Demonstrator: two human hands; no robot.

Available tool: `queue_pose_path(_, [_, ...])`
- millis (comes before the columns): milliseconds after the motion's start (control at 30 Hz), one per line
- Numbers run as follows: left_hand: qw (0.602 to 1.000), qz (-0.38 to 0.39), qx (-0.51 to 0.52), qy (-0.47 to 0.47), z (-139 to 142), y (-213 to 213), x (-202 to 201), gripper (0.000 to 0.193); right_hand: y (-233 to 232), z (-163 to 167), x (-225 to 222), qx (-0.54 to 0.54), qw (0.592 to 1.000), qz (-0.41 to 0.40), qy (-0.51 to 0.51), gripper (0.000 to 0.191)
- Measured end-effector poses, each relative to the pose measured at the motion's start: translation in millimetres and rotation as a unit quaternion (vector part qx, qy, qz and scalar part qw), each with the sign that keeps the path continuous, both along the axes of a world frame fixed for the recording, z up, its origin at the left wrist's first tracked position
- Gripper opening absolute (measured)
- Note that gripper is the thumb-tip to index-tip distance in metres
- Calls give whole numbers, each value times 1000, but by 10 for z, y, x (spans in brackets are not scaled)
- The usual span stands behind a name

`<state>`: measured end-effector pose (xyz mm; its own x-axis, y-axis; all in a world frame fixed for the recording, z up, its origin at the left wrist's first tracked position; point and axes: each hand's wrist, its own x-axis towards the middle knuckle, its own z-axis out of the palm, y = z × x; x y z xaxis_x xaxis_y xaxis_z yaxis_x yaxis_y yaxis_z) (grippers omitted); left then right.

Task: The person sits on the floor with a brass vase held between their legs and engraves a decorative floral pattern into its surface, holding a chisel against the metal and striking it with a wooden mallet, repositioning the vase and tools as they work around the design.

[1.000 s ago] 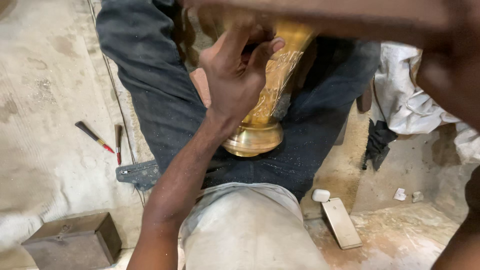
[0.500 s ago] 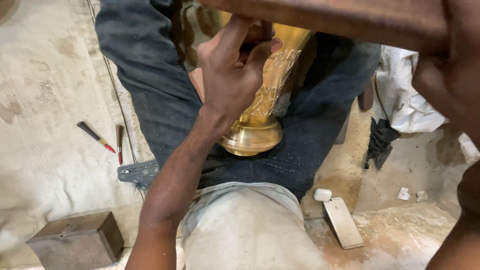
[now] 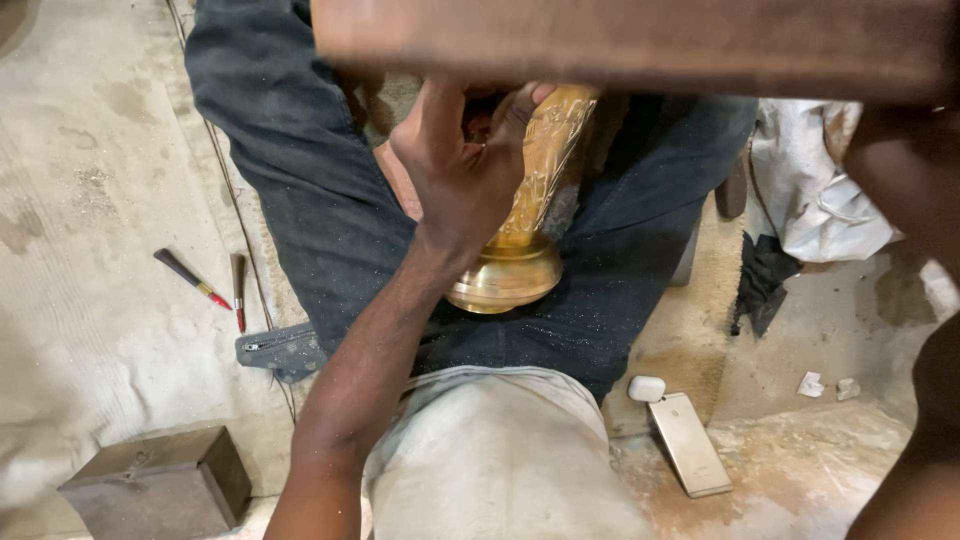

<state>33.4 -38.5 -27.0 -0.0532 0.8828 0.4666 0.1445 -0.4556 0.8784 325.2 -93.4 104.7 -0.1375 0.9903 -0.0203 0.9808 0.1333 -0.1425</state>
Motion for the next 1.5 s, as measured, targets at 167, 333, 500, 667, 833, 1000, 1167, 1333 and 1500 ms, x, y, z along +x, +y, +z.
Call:
queue_pose_path(167, [1000, -2, -13, -14, -145, -59, 16, 17, -21, -3, 15, -2, 1000, -3, -4, 27])
queue_pose_path(333, [997, -14, -66, 38, -124, -23, -28, 16, -26, -6, -2, -1, 1000, -4, -8, 28])
queue_pose_path(500, [999, -38, -22, 19, 43, 46, -38, 29, -42, 52, -30, 4, 1000, -9, -18, 30])
queue_pose_path(667, [999, -43, -21, 10, 127, 52, -56, 32, -54, 125, -101, 13, 999, -6, -37, 31])
queue_pose_path(833, [999, -38, -5, 17, 36, 75, -79, 24, -75, 131, -144, 12, 999, -6, -46, 32])
queue_pose_path(1000, [987, 6, -67, -144, -78, 147, -457, 31, -234, 77, -27, 42, 997, -58, -19, 33])
queue_pose_path(1167, [961, 64, -190, -192, -197, 237, -1312, 52, -476, -591, -155, 11, 955, -183, 232, 35])
queue_pose_path(1333, [943, 53, -273, -181, -145, 253, -1652, 45, -875, -1441, -543, -30, 765, -281, 578, 46])
queue_pose_path(1500, [935, -21, -312, -165, 55, 385, -1575, 51, -956, -1734, -714, 7, 630, -359, 688, 38])
